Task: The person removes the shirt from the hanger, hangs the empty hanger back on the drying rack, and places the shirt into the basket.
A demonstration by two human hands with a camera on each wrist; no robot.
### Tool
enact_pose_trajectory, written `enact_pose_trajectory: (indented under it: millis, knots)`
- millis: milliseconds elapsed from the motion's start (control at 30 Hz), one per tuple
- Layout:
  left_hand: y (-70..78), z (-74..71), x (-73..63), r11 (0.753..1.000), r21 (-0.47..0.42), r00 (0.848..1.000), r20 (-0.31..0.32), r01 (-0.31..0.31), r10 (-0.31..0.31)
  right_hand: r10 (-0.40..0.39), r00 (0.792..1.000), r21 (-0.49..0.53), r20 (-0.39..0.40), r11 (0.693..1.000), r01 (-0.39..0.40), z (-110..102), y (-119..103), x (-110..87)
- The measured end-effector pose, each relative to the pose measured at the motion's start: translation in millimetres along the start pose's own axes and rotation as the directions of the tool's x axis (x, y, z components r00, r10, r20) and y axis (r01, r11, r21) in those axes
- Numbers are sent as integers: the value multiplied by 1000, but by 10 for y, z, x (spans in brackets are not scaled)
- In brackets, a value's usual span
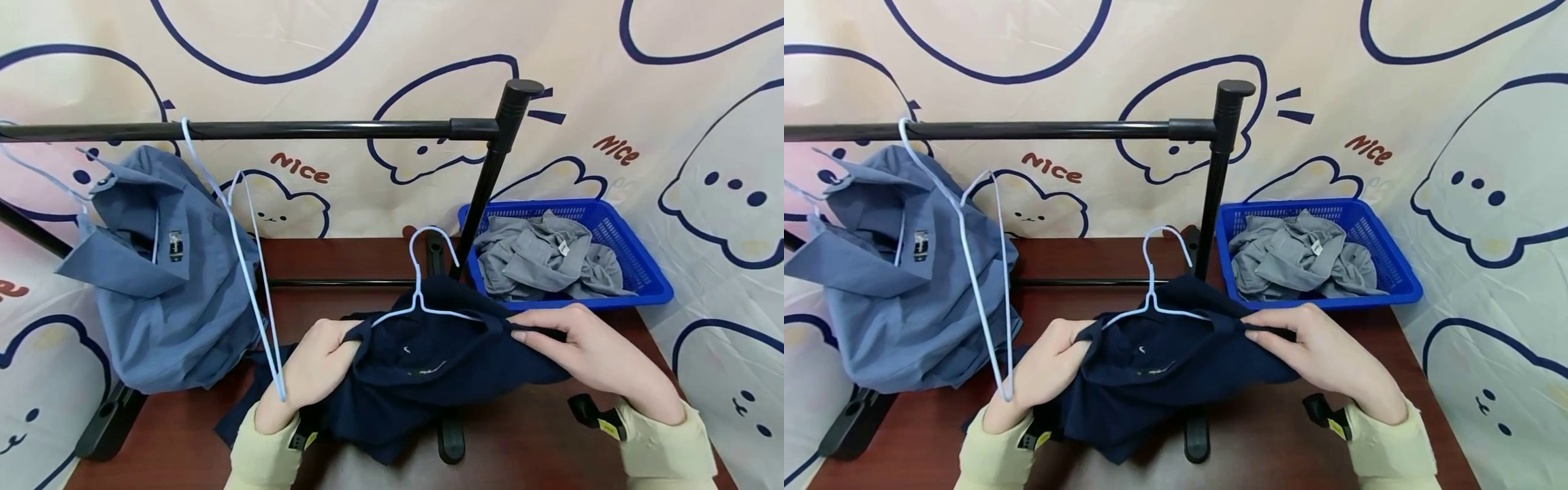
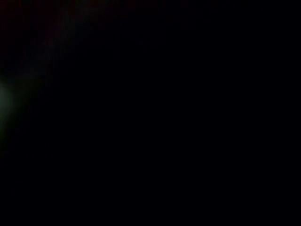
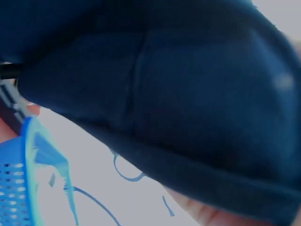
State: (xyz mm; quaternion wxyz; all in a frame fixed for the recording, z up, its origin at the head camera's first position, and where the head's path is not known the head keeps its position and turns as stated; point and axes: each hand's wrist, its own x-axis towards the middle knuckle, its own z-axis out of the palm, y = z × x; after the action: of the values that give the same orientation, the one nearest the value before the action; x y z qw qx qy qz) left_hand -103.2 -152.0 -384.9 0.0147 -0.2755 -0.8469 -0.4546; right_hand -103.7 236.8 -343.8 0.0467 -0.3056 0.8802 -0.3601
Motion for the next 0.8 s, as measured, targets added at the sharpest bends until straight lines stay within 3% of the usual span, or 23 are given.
enact_pose_trajectory:
  millis: [167,333,433,567,700,800]
  knots:
    - [15,10,3,996,84,999,44,3,-7,36,998,72,53,997,-40,64,97,-62]
    - [-84,38,4,989,125,996,37,76,-81,69,997,51,21,996,-70,142,203,-56]
    - [-159,63,8,982,167,996,16,87,-91,77,997,19,-6,997,-77,187,270,-50]
    - [-217,81,24,982,173,993,-102,68,-51,77,994,-4,-71,997,-78,225,333,-52]
    - [-206,63,23,990,99,965,-252,102,-75,103,979,8,-178,995,-103,228,328,-62]
    - [-201,47,12,992,85,952,-300,92,-63,125,956,18,-264,992,-125,228,298,-64]
